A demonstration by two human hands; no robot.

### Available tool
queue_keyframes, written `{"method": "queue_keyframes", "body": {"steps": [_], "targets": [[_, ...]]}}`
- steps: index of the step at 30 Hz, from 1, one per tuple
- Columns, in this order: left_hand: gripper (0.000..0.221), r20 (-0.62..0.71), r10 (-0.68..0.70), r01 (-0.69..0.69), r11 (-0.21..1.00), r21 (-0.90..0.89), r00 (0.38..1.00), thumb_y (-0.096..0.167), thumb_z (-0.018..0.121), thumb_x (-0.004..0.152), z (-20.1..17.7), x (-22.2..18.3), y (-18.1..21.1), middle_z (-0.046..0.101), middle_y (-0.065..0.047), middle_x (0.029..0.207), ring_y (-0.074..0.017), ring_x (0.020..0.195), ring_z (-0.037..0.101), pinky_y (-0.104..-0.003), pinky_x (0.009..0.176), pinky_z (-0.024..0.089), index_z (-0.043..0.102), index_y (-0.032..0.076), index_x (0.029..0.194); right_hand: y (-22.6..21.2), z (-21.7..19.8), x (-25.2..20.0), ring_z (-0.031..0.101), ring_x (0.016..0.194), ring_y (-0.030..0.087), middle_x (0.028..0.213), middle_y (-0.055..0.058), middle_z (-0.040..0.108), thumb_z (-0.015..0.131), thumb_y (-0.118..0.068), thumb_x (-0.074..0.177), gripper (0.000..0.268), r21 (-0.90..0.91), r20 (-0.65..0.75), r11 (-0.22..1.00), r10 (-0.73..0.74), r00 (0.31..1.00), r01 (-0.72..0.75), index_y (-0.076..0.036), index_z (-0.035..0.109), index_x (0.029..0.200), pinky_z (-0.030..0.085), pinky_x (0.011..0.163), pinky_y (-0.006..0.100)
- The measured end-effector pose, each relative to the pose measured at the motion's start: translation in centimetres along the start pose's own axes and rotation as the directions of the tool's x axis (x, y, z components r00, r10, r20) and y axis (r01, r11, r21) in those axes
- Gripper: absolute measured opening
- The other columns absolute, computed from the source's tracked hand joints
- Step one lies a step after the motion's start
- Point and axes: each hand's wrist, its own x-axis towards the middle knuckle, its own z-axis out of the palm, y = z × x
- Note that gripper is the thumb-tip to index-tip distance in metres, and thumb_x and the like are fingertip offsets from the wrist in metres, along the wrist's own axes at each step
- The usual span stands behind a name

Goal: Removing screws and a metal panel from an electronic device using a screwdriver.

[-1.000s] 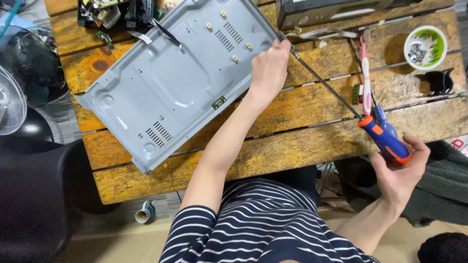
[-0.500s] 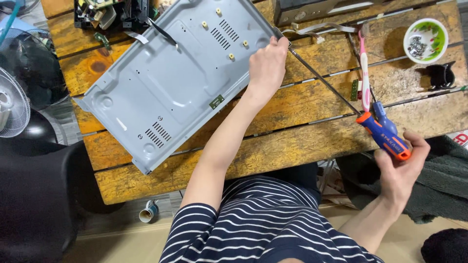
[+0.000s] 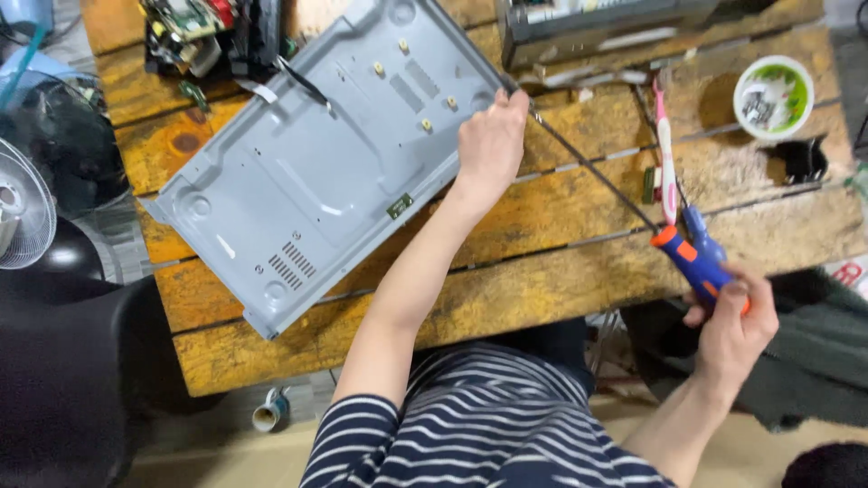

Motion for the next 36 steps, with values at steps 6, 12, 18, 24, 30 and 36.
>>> {"method": "queue_keyframes", "body": {"steps": [6,12,18,24,30,36], "targets": [[0.015,0.085,-0.033,0.034,0.999,-0.019,0.996,-0.003,0.058,0.084,0.0,-0.1,0.2,0.065,-0.014,0.087,-0.0381,0.054,0.067,-0.05,0.039,0.051,0.056,0.009,0.093,0.0,-1.9,-0.7,0.049,0.062,0.018,0.08,0.015,0.048,0.049,-0.006,0.088,0.042,0.313,0.205,0.936,0.095,0.974,-0.158,-0.006,0.04,0.13,0.042,0.061,0.022],[0.017,0.113,-0.022,0.027,0.999,-0.047,0.993,-0.008,0.064,0.084,-0.4,0.2,0.0,0.066,-0.032,0.12,-0.0319,0.04,0.062,-0.039,0.03,0.045,0.056,0.007,0.087,0.3,-1.7,0.0,0.053,0.06,0.015,0.08,0.016,0.059,0.047,-0.037,0.113,0.041,-0.059,0.125,0.994,0.104,0.987,-0.097,0.002,0.056,0.121,0.041,0.059,0.023],[0.017,0.068,-0.02,0.024,0.998,-0.057,0.998,-0.006,0.062,0.085,0.2,0.3,-0.5,0.067,-0.033,0.117,-0.0287,0.033,0.054,-0.037,0.028,0.038,0.052,0.007,0.085,-2.1,0.5,-0.2,0.06,0.066,0.023,0.11,0.021,0.057,0.043,-0.017,0.118,0.031,0.004,0.1,0.999,-0.035,0.994,0.035,0.0,0.047,0.143,0.049,0.06,0.027],[0.017,0.09,-0.016,0.028,0.99,-0.138,0.996,-0.013,0.058,0.084,-0.5,0.6,-0.4,0.064,-0.038,0.116,-0.0227,0.028,0.049,-0.033,0.024,0.034,0.054,0.003,0.082,-3.2,0.2,-0.1,0.058,0.065,0.023,0.131,0.026,0.05,0.053,0.007,0.097,0.038,0.03,0.165,0.999,0.028,0.986,-0.033,0.0,0.043,0.132,0.052,0.064,0.029],[0.015,0.088,-0.019,0.028,0.995,-0.094,0.996,-0.01,0.057,0.093,-0.4,0.5,-0.3,0.066,-0.02,0.06,-0.0272,0.033,0.054,-0.037,0.027,0.04,0.056,0.003,0.084,-1.9,0.1,0.4,0.054,0.066,0.015,0.092,0.014,0.053,0.05,-0.011,0.111,0.026,-0.115,0.125,0.993,-0.019,0.992,0.033,0.003,0.049,0.134,0.04,0.056,0.024],[0.02,0.06,0.006,-0.002,0.998,-0.07,0.998,-0.014,0.057,0.089,-0.2,0.4,-0.5,0.061,-0.015,0.056,-0.0273,0.034,0.052,-0.037,0.027,0.037,0.054,0.004,0.082,-5.5,1.2,0.1,0.048,0.112,0.032,0.139,0.031,0.042,0.047,0.014,0.092,0.048,0.063,0.13,0.962,-0.271,0.954,0.265,0.002,0.031,0.135,0.047,0.089,0.036]]}}
